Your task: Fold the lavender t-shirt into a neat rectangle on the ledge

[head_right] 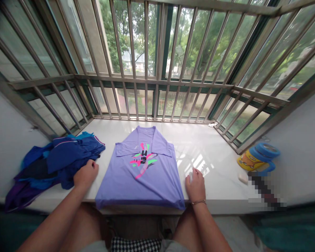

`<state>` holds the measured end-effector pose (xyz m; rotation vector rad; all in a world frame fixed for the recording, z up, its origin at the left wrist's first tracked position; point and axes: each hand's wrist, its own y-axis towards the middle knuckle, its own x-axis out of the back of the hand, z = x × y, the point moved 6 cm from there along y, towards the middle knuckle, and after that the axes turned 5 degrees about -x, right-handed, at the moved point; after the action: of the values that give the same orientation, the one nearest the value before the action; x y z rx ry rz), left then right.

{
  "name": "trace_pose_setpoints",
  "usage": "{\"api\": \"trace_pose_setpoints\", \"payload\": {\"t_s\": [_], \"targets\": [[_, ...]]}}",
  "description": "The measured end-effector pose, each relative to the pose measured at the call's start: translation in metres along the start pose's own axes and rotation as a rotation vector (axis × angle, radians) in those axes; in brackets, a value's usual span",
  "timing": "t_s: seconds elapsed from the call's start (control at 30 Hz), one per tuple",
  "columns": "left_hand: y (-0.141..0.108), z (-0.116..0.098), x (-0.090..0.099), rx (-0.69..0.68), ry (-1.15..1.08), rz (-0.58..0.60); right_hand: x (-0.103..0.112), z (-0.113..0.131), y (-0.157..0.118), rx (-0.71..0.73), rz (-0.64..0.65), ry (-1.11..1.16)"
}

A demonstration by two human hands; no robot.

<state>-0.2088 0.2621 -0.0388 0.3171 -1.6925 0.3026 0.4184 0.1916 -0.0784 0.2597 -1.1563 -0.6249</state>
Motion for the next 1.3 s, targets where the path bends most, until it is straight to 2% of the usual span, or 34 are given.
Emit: {"api": "trace_pose_setpoints", "payload": {"t_s": [0.23, 0.67, 1.3], "targets": [[-0.0015, -0.0014, 0.0023, -0.003, 0.012, -0.006, 0.0003, 0.0005, -0.0005, 0.031, 0.003, -0.02], [0.0012, 0.0027, -0.0029, 0.005, 0.011, -0.002, -0.0003, 0.0003, -0.0006, 0.003, 0.044, -0.01], [0.0, 0.0015, -0.0013, 0.003, 0.014, -0.008, 0.0011, 0.0022, -0.0014, 0.013, 0.033, -0.039]]}}
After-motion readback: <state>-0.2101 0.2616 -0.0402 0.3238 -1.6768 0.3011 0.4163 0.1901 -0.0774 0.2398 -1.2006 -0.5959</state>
